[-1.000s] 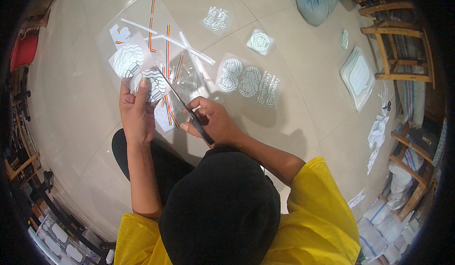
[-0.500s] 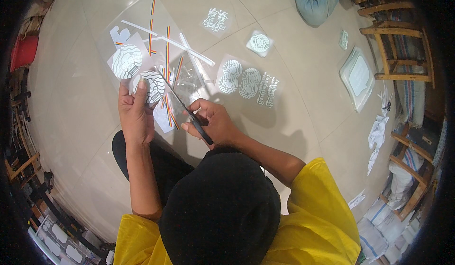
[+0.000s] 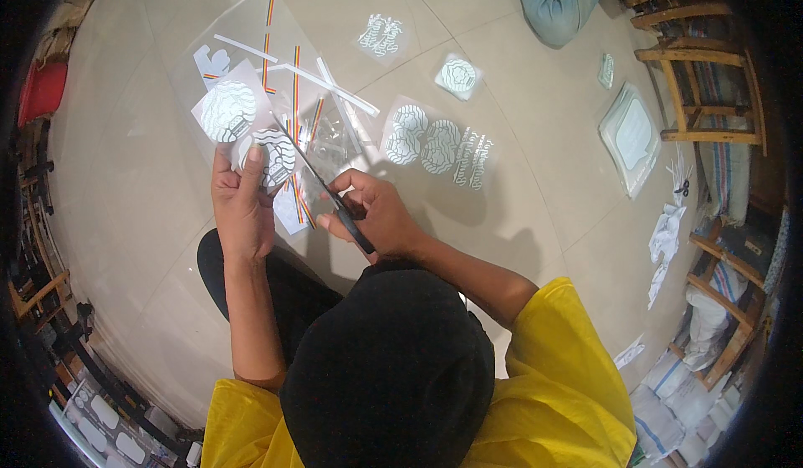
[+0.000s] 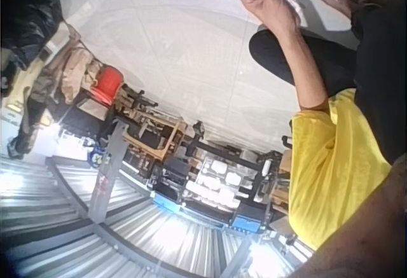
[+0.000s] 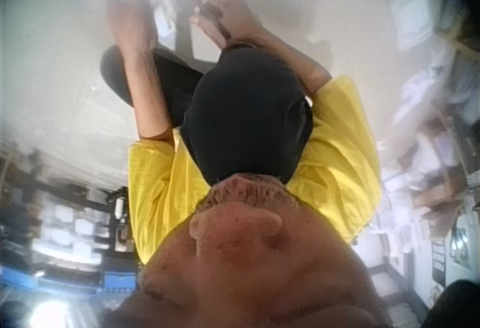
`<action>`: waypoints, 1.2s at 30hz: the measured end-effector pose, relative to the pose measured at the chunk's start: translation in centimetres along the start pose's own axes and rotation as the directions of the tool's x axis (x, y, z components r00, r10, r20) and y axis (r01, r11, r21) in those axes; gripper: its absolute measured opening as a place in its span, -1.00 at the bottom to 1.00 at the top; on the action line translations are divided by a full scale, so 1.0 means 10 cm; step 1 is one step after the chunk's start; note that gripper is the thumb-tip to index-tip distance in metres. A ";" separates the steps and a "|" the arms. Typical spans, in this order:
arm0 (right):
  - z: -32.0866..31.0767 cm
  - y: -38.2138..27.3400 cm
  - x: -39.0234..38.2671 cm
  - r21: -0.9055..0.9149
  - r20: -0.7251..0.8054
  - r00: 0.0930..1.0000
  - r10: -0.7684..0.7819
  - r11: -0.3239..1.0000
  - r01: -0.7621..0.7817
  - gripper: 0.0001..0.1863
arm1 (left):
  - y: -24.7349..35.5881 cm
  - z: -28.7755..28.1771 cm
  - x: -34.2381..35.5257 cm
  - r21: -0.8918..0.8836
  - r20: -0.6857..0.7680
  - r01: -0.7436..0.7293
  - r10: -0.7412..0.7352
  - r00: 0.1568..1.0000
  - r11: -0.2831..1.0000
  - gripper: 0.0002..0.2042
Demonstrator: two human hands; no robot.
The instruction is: The person sits on the floor and uses scissors to cut circular decorative shapes from a sheet of patterned material. They carefully follow the printed outlines, separating each circle and placing the finished pieces on the floor.
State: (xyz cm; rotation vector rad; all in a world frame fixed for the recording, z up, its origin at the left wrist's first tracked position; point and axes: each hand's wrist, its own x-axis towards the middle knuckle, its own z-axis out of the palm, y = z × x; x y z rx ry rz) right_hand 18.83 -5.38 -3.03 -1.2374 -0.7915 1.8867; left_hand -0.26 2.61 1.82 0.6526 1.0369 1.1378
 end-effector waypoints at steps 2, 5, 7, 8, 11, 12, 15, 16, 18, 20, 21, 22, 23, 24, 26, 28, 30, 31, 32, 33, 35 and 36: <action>-0.01 0.04 0.01 -0.013 -0.007 1.000 -0.007 1.000 0.007 -0.66 | 0.00 0.02 0.00 0.004 -0.011 -0.003 0.003 1.000 1.000 -0.53; -0.01 0.05 0.01 0.008 -0.016 1.000 0.007 1.000 -0.007 -0.67 | 0.02 0.10 -0.01 -0.011 -0.044 -0.009 0.009 0.999 1.000 -0.56; 0.02 -0.01 0.00 0.028 -0.017 0.999 0.035 0.999 -0.035 -0.67 | 0.03 0.12 -0.02 -0.017 -0.057 -0.008 0.007 0.998 1.000 -0.58; 0.03 -0.04 -0.01 0.033 -0.016 0.999 0.042 0.999 -0.042 -0.67 | 0.02 0.11 -0.02 -0.015 -0.057 -0.004 0.003 0.998 1.000 -0.58; 0.02 -0.08 0.00 0.015 -0.010 1.000 0.016 1.000 -0.016 -0.68 | 0.00 0.15 -0.04 -0.039 -0.078 0.016 -0.019 0.997 0.999 -0.57; 0.02 -0.09 0.01 0.008 -0.005 1.000 0.008 1.000 -0.008 -0.68 | 0.00 0.16 -0.04 -0.052 -0.089 0.024 -0.028 0.996 0.998 -0.57; 0.02 -0.07 0.02 0.025 0.001 1.000 0.014 1.000 -0.014 -0.67 | -0.01 0.15 -0.04 -0.056 -0.085 0.012 -0.016 0.996 0.998 -0.55; 0.02 -0.06 0.03 0.037 0.003 1.000 0.020 0.999 -0.020 -0.66 | -0.02 0.12 -0.04 -0.049 -0.072 0.018 -0.021 0.997 0.999 -0.55; 0.03 -0.08 0.02 0.068 -0.002 0.999 0.045 0.997 -0.044 -0.67 | -0.03 0.07 -0.05 -0.037 -0.044 0.030 -0.032 0.999 0.999 -0.54; 0.04 -0.06 0.02 0.088 -0.010 0.999 0.043 0.995 -0.042 -0.68 | -0.02 0.08 -0.06 -0.073 -0.054 0.043 -0.047 0.997 0.996 -0.56; 0.03 -0.03 0.02 0.094 -0.016 0.999 0.029 0.995 -0.027 -0.69 | -0.01 0.09 -0.07 -0.091 -0.057 0.050 -0.055 0.997 0.995 -0.57; 0.03 -0.02 0.02 0.099 -0.022 1.000 0.015 0.995 -0.012 -0.71 | 0.01 0.10 -0.07 -0.128 -0.047 0.059 -0.065 0.997 0.990 -0.59; 0.03 -0.02 0.01 0.086 -0.023 1.000 0.019 0.996 -0.017 -0.71 | 0.03 0.11 -0.07 -0.165 -0.036 0.067 -0.074 0.997 0.984 -0.60; 0.04 -0.03 0.00 0.072 -0.022 0.999 0.024 0.997 -0.022 -0.71 | 0.05 0.11 -0.07 -0.200 -0.028 0.074 -0.082 0.996 0.977 -0.62; 0.06 -0.03 -0.02 0.014 -0.025 0.999 0.029 0.999 -0.028 -0.71 | -0.02 0.04 -0.02 -0.127 -0.057 0.056 -0.064 0.996 0.990 -0.64; 0.08 -0.03 -0.03 -0.034 -0.032 0.999 0.024 0.999 -0.025 -0.70 | -0.06 0.01 0.01 -0.074 -0.073 0.045 -0.051 0.996 0.996 -0.66; 0.08 0.00 -0.02 -0.001 -0.029 0.999 0.012 1.000 -0.012 -0.68 | -0.08 0.03 0.02 -0.043 -0.078 0.040 -0.043 0.996 0.998 -0.68; 0.07 0.02 -0.01 0.035 -0.027 1.000 0.003 0.999 -0.002 -0.68 | -0.09 0.05 0.02 -0.028 -0.093 0.013 -0.016 0.995 1.000 -0.68; 0.07 0.02 -0.01 0.044 -0.033 0.999 -0.010 0.999 0.011 -0.67 | -0.09 0.10 0.01 -0.014 -0.109 -0.014 0.012 0.994 1.000 -0.69; 0.07 0.03 -0.01 0.054 -0.038 0.999 -0.022 0.998 0.024 -0.66 | -0.10 0.13 0.00 0.003 -0.126 -0.041 0.041 0.991 0.999 -0.69; 0.06 0.04 0.00 0.075 -0.033 0.999 -0.021 0.997 0.023 -0.63 | -0.09 0.20 -0.02 -0.023 -0.149 -0.047 0.043 0.988 0.999 -0.69; 0.05 0.04 0.00 0.085 -0.024 1.000 -0.009 0.996 0.011 -0.62 | -0.09 0.22 -0.02 -0.037 -0.160 -0.050 0.044 0.986 0.998 -0.69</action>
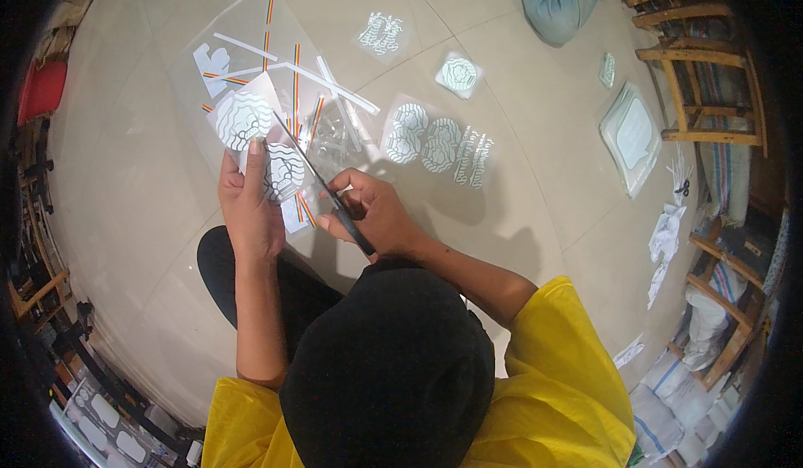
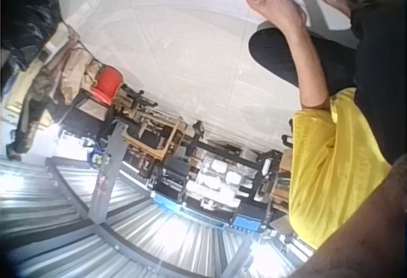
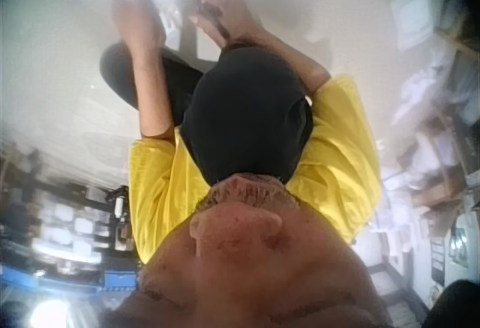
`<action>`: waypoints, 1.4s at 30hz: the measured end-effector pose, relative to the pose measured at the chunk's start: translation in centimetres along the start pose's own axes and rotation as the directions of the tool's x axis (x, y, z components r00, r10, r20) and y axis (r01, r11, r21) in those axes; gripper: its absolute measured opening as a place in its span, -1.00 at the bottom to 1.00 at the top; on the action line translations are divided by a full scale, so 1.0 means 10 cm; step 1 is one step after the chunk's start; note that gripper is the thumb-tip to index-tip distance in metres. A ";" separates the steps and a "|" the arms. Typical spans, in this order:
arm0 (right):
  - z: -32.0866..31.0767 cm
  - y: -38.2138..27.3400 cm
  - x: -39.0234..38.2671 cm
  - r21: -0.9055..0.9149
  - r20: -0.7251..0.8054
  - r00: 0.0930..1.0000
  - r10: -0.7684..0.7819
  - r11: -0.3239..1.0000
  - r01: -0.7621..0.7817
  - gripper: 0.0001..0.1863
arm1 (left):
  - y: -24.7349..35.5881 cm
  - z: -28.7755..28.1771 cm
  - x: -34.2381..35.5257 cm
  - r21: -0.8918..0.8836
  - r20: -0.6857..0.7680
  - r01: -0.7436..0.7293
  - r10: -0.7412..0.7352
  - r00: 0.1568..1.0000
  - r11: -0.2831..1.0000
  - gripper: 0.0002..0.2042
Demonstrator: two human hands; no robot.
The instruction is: The person sits on the floor and uses scissors to cut circular decorative shapes from a sheet of patterned material. They carefully follow the printed outlines, separating each circle and placing the finished pieces on the floor.
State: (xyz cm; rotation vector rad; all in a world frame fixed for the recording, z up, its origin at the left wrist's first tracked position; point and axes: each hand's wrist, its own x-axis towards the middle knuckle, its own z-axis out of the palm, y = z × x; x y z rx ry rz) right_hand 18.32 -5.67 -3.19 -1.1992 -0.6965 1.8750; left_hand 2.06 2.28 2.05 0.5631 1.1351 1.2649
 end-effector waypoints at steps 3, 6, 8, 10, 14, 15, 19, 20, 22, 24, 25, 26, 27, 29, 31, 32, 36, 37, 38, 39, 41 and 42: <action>-0.02 0.00 -0.01 0.055 0.012 0.999 0.051 0.997 -0.051 -0.61 | -0.03 -0.04 0.01 -0.014 0.007 0.006 -0.006 1.000 1.000 -0.69; -0.02 -0.01 -0.02 0.074 0.025 0.997 0.076 0.994 -0.078 -0.61 | -0.03 -0.04 0.00 -0.071 -0.005 0.064 -0.064 0.998 0.995 -0.70; -0.01 -0.01 -0.02 0.078 0.032 0.997 0.076 0.994 -0.078 -0.62 | -0.03 -0.02 -0.01 -0.050 -0.015 0.061 -0.062 0.998 0.997 -0.70; -0.02 0.01 -0.02 0.090 0.037 0.997 0.069 0.993 -0.072 -0.63 | -0.03 0.01 -0.02 -0.032 -0.018 0.047 -0.047 0.999 0.998 -0.69; -0.01 0.00 -0.01 0.095 0.033 0.997 0.067 0.993 -0.070 -0.63 | -0.03 0.04 -0.04 -0.040 -0.009 0.004 -0.004 1.000 0.999 -0.66; 0.00 0.00 -0.01 0.087 0.026 0.997 0.068 0.994 -0.070 -0.63 | -0.03 0.04 -0.04 -0.052 -0.005 -0.003 0.003 1.000 0.999 -0.65; 0.01 -0.02 -0.01 0.045 0.007 0.997 0.073 0.996 -0.073 -0.63 | -0.03 0.02 -0.03 -0.043 -0.008 -0.008 0.008 1.000 0.999 -0.64; 0.01 -0.03 -0.01 0.041 0.004 0.997 0.077 0.996 -0.078 -0.63 | -0.02 0.02 -0.04 -0.041 -0.006 -0.008 0.008 1.000 0.999 -0.64; 0.03 -0.06 -0.03 0.054 0.001 0.995 0.097 0.994 -0.097 -0.63 | -0.01 0.01 -0.04 -0.039 -0.001 -0.006 0.006 1.000 0.999 -0.65; 0.01 -0.05 -0.02 0.021 0.012 0.999 0.050 0.999 -0.050 -0.63 | -0.01 -0.01 -0.04 -0.038 0.003 -0.001 0.001 1.000 0.999 -0.66; 0.01 -0.04 -0.02 0.013 0.014 0.999 0.034 0.999 -0.034 -0.64 | -0.03 -0.02 -0.03 -0.028 0.003 -0.010 0.010 1.000 1.000 -0.67; 0.01 -0.03 -0.02 0.004 0.017 1.000 0.018 1.000 -0.018 -0.64 | -0.05 -0.04 -0.02 -0.018 0.003 -0.019 0.019 1.000 1.000 -0.67; 0.01 -0.02 -0.02 0.003 0.018 1.000 0.010 1.000 -0.010 -0.65 | -0.07 -0.05 -0.01 -0.007 0.003 -0.029 0.029 1.000 1.000 -0.68; 0.00 -0.02 -0.01 -0.005 0.017 1.000 0.026 1.000 -0.026 -0.66 | -0.06 -0.04 -0.01 -0.006 0.003 -0.029 0.029 1.000 1.000 -0.68; 0.00 -0.04 -0.02 -0.008 0.013 0.998 0.060 0.998 -0.059 -0.67 | -0.06 -0.04 -0.01 -0.001 0.002 -0.032 0.032 0.999 0.999 -0.68; 0.01 -0.04 -0.02 -0.004 0.009 0.998 0.069 0.998 -0.069 -0.68 | -0.07 -0.04 -0.01 0.004 0.003 -0.035 0.035 0.999 0.999 -0.68; 0.01 0.00 -0.01 0.038 0.000 0.998 0.067 0.997 -0.067 -0.70 | -0.05 -0.01 -0.01 -0.014 0.001 -0.018 0.018 1.000 1.000 -0.68; 0.01 0.00 -0.01 0.046 -0.002 0.998 0.068 0.997 -0.068 -0.70 | -0.05 0.00 -0.01 -0.020 0.000 -0.015 0.015 1.000 1.000 -0.68; 0.01 0.00 -0.01 0.054 -0.005 0.998 0.070 0.996 -0.070 -0.71 | -0.05 0.01 -0.02 -0.025 -0.001 -0.013 0.012 1.000 1.000 -0.68; 0.02 0.01 -0.01 0.063 -0.012 0.998 0.068 0.996 -0.068 -0.71 | -0.04 0.01 -0.02 -0.030 -0.003 -0.010 0.010 1.000 0.999 -0.68; 0.03 0.00 -0.02 0.055 -0.017 0.998 0.067 0.996 -0.066 -0.72 | -0.03 0.01 -0.02 -0.047 0.006 -0.007 0.007 1.000 0.999 -0.65; 0.03 -0.03 -0.02 0.037 -0.016 0.998 0.067 0.997 -0.066 -0.72 | -0.03 0.01 -0.02 -0.056 0.010 -0.005 0.005 1.000 0.998 -0.64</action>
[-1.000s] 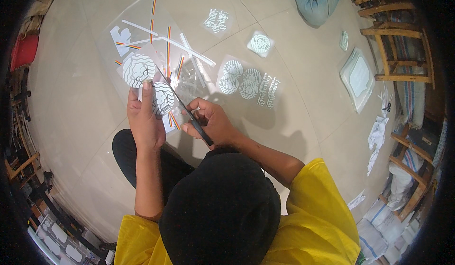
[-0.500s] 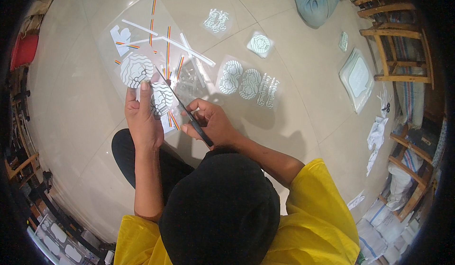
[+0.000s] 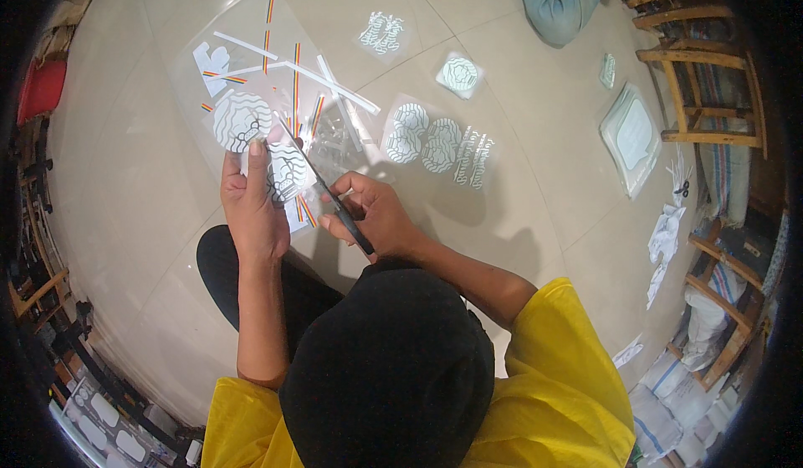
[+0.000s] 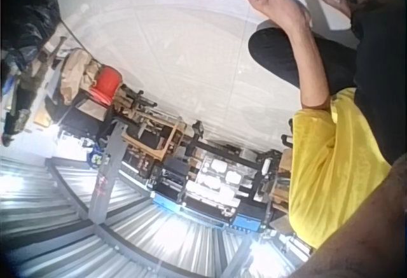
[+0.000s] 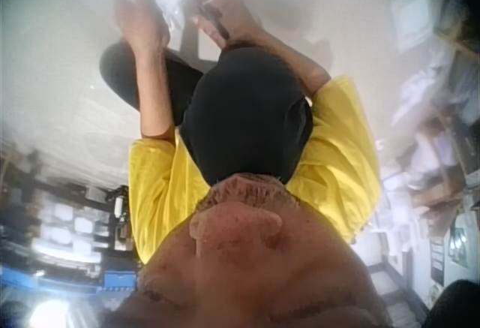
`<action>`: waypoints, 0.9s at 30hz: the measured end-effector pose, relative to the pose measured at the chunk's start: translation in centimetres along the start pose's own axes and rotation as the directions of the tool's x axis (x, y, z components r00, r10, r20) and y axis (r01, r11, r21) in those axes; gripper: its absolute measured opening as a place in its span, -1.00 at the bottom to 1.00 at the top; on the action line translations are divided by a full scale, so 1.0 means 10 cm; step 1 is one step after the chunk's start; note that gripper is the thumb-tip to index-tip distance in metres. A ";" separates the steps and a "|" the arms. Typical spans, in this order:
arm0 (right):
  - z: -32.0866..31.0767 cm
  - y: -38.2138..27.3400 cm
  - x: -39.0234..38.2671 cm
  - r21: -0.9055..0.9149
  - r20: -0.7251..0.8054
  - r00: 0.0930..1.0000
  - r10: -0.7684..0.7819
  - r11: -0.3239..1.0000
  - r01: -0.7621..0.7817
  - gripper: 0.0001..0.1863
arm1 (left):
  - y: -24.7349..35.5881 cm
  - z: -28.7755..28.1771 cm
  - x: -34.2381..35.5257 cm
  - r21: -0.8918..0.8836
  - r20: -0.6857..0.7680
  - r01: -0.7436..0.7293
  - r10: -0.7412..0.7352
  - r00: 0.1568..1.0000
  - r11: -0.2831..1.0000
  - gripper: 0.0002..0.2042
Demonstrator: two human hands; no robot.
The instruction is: The person sits on the floor and uses scissors to cut circular decorative shapes from a sheet of patterned material. They carefully follow the printed outlines, separating each circle and placing the finished pieces on the floor.
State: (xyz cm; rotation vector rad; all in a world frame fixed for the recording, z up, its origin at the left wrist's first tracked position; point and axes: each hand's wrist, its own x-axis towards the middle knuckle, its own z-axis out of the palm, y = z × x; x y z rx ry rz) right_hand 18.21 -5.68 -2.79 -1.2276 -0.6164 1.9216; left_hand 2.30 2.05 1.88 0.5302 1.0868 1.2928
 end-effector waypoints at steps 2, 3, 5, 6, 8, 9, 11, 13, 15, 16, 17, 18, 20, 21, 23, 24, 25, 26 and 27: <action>0.00 -0.01 0.00 -0.005 0.005 1.000 0.010 1.000 -0.010 -0.73 | 0.00 -0.01 0.00 0.008 -0.007 0.007 -0.007 1.000 1.000 -0.63; -0.01 -0.01 -0.01 0.007 0.008 1.000 0.020 1.000 -0.020 -0.73 | -0.01 -0.01 -0.01 0.012 -0.010 0.011 -0.011 1.000 1.000 -0.63; -0.01 -0.01 -0.01 0.006 0.010 0.999 0.033 0.999 -0.033 -0.74 | -0.01 -0.02 -0.01 0.015 -0.020 0.016 -0.016 1.000 1.000 -0.63; 0.00 -0.01 -0.01 -0.006 0.009 0.999 0.038 0.999 -0.037 -0.73 | -0.01 -0.02 -0.01 0.017 -0.026 0.019 -0.018 1.000 1.000 -0.63; 0.01 -0.02 0.00 -0.007 0.011 1.000 0.030 1.000 -0.030 -0.72 | 0.00 -0.03 -0.02 0.020 -0.008 0.025 -0.025 1.000 0.999 -0.63; 0.01 -0.01 0.00 0.005 0.012 1.000 0.017 1.000 -0.017 -0.72 | 0.00 -0.04 -0.02 0.020 0.002 0.028 -0.029 1.000 0.999 -0.64; 0.02 -0.01 0.01 0.034 0.008 1.000 0.000 0.999 0.000 -0.71 | -0.01 0.00 -0.05 0.027 -0.014 0.028 -0.028 1.000 0.999 -0.64; 0.04 -0.01 0.03 0.069 -0.002 1.000 -0.008 0.998 0.009 -0.71 | -0.02 0.02 -0.06 0.027 -0.019 0.032 -0.032 0.999 0.999 -0.64; 0.04 -0.02 0.04 0.043 0.001 1.000 -0.025 0.999 0.025 -0.72 | -0.01 0.03 -0.08 0.019 -0.012 0.041 -0.041 0.999 0.999 -0.64; 0.04 -0.03 0.04 0.029 0.002 0.999 -0.034 0.999 0.033 -0.73 | -0.02 0.02 -0.07 0.014 -0.012 0.039 -0.039 0.999 0.999 -0.64; 0.03 -0.03 0.03 0.022 0.005 1.000 -0.023 0.999 0.023 -0.73 | -0.03 0.01 -0.07 0.010 -0.012 0.037 -0.037 0.999 0.999 -0.64; 0.02 -0.02 0.03 0.017 0.008 1.000 -0.011 1.000 0.011 -0.73 | -0.03 0.01 -0.07 0.008 -0.014 0.036 -0.036 0.999 0.999 -0.64; 0.01 -0.02 0.03 0.017 0.011 1.000 -0.003 1.000 0.003 -0.73 | -0.03 0.01 -0.07 0.008 -0.023 0.042 -0.041 0.999 0.999 -0.64; 0.01 -0.02 0.03 0.023 0.010 1.000 -0.007 1.000 0.007 -0.73 | -0.03 0.02 -0.08 0.008 -0.026 0.045 -0.045 0.999 0.999 -0.64; 0.02 -0.02 0.03 0.027 0.010 1.000 -0.023 0.999 0.023 -0.73 | -0.01 0.03 -0.08 0.012 -0.026 0.050 -0.050 0.998 0.999 -0.64; 0.02 -0.03 0.04 0.025 0.012 0.999 -0.036 0.999 0.036 -0.73 | 0.00 0.04 -0.09 0.014 -0.025 0.052 -0.051 0.998 0.999 -0.64; 0.03 -0.03 0.04 0.024 0.014 0.999 -0.049 0.999 0.049 -0.73 | -0.02 0.02 -0.09 0.017 -0.022 0.051 -0.050 0.998 0.999 -0.64; 0.03 -0.04 0.05 0.010 0.018 0.999 -0.050 0.999 0.049 -0.73 | -0.04 0.00 -0.10 0.020 -0.019 0.050 -0.050 0.999 0.999 -0.65; 0.02 -0.04 0.06 -0.004 0.021 0.999 -0.050 0.999 0.050 -0.73 | -0.06 -0.02 -0.10 0.022 -0.015 0.050 -0.049 0.999 0.999 -0.65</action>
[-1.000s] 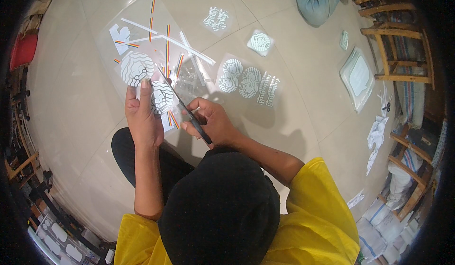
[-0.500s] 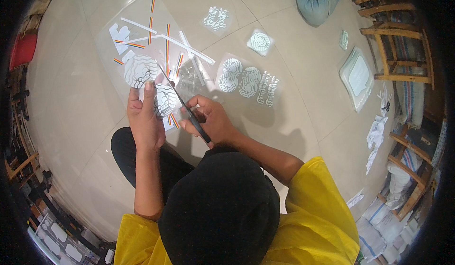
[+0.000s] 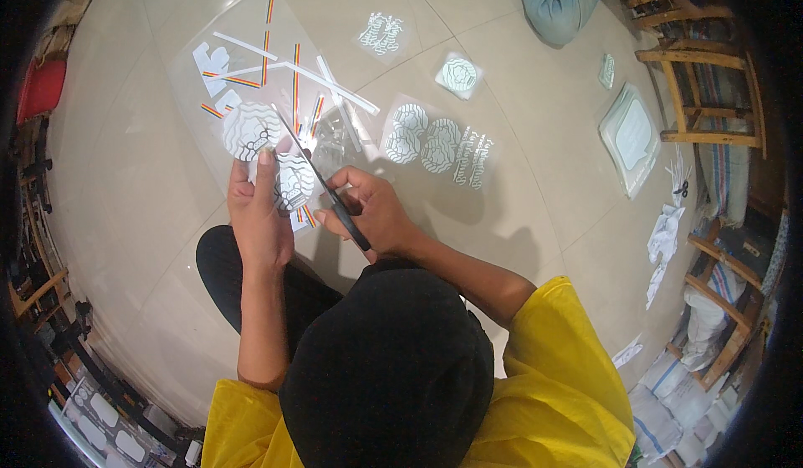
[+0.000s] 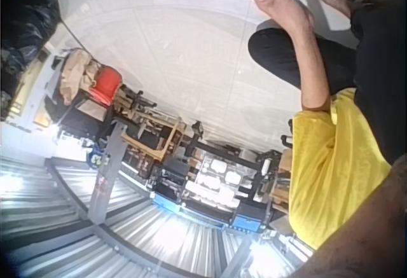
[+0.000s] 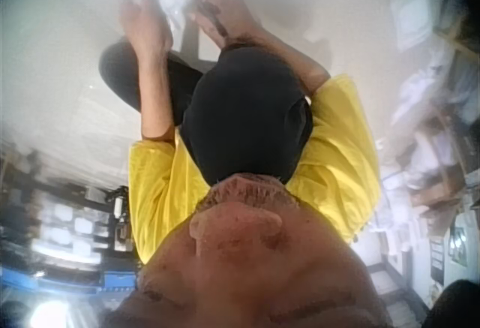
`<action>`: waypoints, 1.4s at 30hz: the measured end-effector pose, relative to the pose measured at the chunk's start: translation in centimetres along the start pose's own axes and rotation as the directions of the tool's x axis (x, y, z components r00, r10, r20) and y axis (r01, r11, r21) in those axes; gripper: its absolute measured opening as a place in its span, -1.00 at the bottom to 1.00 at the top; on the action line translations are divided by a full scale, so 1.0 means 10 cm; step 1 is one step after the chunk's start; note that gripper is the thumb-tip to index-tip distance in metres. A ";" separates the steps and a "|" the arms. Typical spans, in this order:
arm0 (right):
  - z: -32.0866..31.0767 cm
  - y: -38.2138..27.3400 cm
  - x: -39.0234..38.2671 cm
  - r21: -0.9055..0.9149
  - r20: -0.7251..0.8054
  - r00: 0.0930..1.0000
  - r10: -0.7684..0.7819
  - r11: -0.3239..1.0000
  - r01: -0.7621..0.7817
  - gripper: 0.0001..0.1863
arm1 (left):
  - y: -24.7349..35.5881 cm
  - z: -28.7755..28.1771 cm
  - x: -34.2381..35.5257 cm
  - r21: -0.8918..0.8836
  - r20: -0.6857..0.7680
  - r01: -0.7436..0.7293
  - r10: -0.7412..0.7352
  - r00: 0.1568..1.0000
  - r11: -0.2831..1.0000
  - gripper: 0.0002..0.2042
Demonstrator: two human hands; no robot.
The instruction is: The person sits on the floor and uses scissors to cut circular decorative shapes from a sheet of patterned material. They carefully follow the printed outlines, separating each circle and placing the finished pieces on the floor.
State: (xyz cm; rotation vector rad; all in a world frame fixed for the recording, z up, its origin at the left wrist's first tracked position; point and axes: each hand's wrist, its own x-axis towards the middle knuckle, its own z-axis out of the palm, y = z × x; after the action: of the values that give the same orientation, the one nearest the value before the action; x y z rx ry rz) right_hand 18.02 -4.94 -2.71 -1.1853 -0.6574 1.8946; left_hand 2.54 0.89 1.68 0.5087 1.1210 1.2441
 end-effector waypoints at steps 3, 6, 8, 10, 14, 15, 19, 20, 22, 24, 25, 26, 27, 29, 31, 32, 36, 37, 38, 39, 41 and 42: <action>-0.01 0.01 0.01 0.005 0.011 1.000 -0.015 1.000 0.015 -0.73 | 0.01 0.01 -0.03 -0.014 0.000 0.017 -0.017 1.000 1.000 -0.66; -0.02 0.04 0.03 -0.009 0.019 1.000 -0.013 1.000 0.013 -0.73 | 0.00 -0.02 -0.03 0.008 -0.010 0.009 -0.009 1.000 1.000 -0.67; -0.02 0.05 0.03 -0.007 0.021 1.000 -0.006 1.000 0.006 -0.74 | 0.01 -0.02 -0.03 0.011 -0.011 0.008 -0.008 1.000 1.000 -0.67; -0.02 0.07 0.02 0.026 0.023 1.000 0.000 1.000 0.000 -0.74 | 0.01 -0.01 -0.04 0.006 -0.012 0.009 -0.009 1.000 1.000 -0.67; 0.01 0.04 0.04 -0.028 0.016 0.998 -0.056 0.998 0.057 -0.74 | 0.00 -0.04 -0.06 0.016 -0.009 0.034 -0.034 0.999 0.999 -0.67; 0.02 0.03 0.05 -0.019 0.016 0.997 -0.080 0.997 0.080 -0.74 | 0.00 -0.05 -0.07 0.020 -0.007 0.041 -0.041 0.999 0.999 -0.67; 0.06 -0.01 0.03 0.021 0.014 0.998 -0.057 0.998 0.057 -0.73 | 0.00 -0.06 -0.10 0.023 -0.006 0.050 -0.049 0.999 0.999 -0.67; 0.05 0.00 0.04 0.020 0.018 0.998 -0.053 0.998 0.053 -0.73 | 0.00 -0.05 -0.11 0.020 -0.008 0.050 -0.050 0.999 0.999 -0.67; 0.03 0.02 0.04 0.021 0.025 0.999 -0.047 0.999 0.047 -0.73 | 0.01 -0.03 -0.12 0.018 -0.012 0.047 -0.047 0.999 0.999 -0.67; 0.04 0.02 0.04 0.021 0.017 0.998 -0.054 0.998 0.053 -0.74 | 0.01 -0.03 -0.12 0.017 -0.016 0.038 -0.038 0.999 0.999 -0.67; 0.05 0.02 0.04 0.021 0.013 0.998 -0.057 0.998 0.056 -0.75 | 0.00 -0.03 -0.12 0.017 -0.017 0.037 -0.037 0.999 0.999 -0.67; 0.05 0.01 0.04 0.008 0.009 0.999 -0.051 0.999 0.051 -0.75 | -0.01 -0.04 -0.12 0.018 -0.018 0.035 -0.035 0.999 0.999 -0.66; 0.05 -0.01 0.03 -0.005 0.006 0.999 -0.046 0.999 0.046 -0.76 | -0.01 -0.05 -0.12 0.018 -0.020 0.034 -0.033 0.999 0.999 -0.66; 0.05 -0.01 0.04 -0.024 0.008 0.999 -0.046 0.999 0.046 -0.77 | -0.02 -0.05 -0.13 0.015 -0.029 0.045 -0.044 0.999 0.999 -0.66; 0.04 -0.01 0.05 -0.034 0.017 0.998 -0.057 0.998 0.058 -0.77 | -0.01 -0.05 -0.15 0.008 -0.030 0.053 -0.053 0.998 0.999 -0.65; 0.04 0.00 0.06 -0.046 0.021 0.998 -0.057 0.997 0.058 -0.77 | -0.01 -0.06 -0.15 0.005 -0.027 0.055 -0.054 0.998 0.999 -0.65; -0.02 0.06 0.09 -0.108 0.044 0.997 -0.068 0.992 0.072 -0.76 | -0.01 -0.06 -0.15 0.005 -0.033 0.068 -0.068 0.997 0.998 -0.65; -0.03 0.07 0.09 -0.127 0.053 0.996 -0.072 0.989 0.079 -0.75 | 0.00 -0.06 -0.15 0.000 -0.033 0.072 -0.072 0.997 0.997 -0.65; -0.03 0.06 0.09 -0.106 0.052 0.997 -0.064 0.992 0.070 -0.74 | 0.00 -0.06 -0.16 -0.004 -0.032 0.076 -0.076 0.997 0.997 -0.65; -0.02 0.06 0.09 -0.086 0.050 0.997 -0.056 0.994 0.061 -0.73 | 0.01 -0.06 -0.16 -0.009 -0.031 0.080 -0.080 0.996 0.997 -0.65; -0.02 0.08 0.10 -0.068 0.050 0.995 -0.084 0.994 0.087 -0.71 | -0.01 -0.09 -0.17 0.009 -0.032 0.097 -0.096 0.995 0.995 -0.66; -0.03 0.11 0.13 -0.071 0.050 0.992 -0.119 0.990 0.123 -0.71 | -0.03 -0.10 -0.17 0.018 -0.031 0.105 -0.104 0.994 0.994 -0.66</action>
State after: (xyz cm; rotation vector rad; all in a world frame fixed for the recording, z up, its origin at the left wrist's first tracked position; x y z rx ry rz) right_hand 17.56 -4.48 -4.28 -1.1250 -0.8130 1.8139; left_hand 1.92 -1.03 1.70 0.4415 1.1714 1.1542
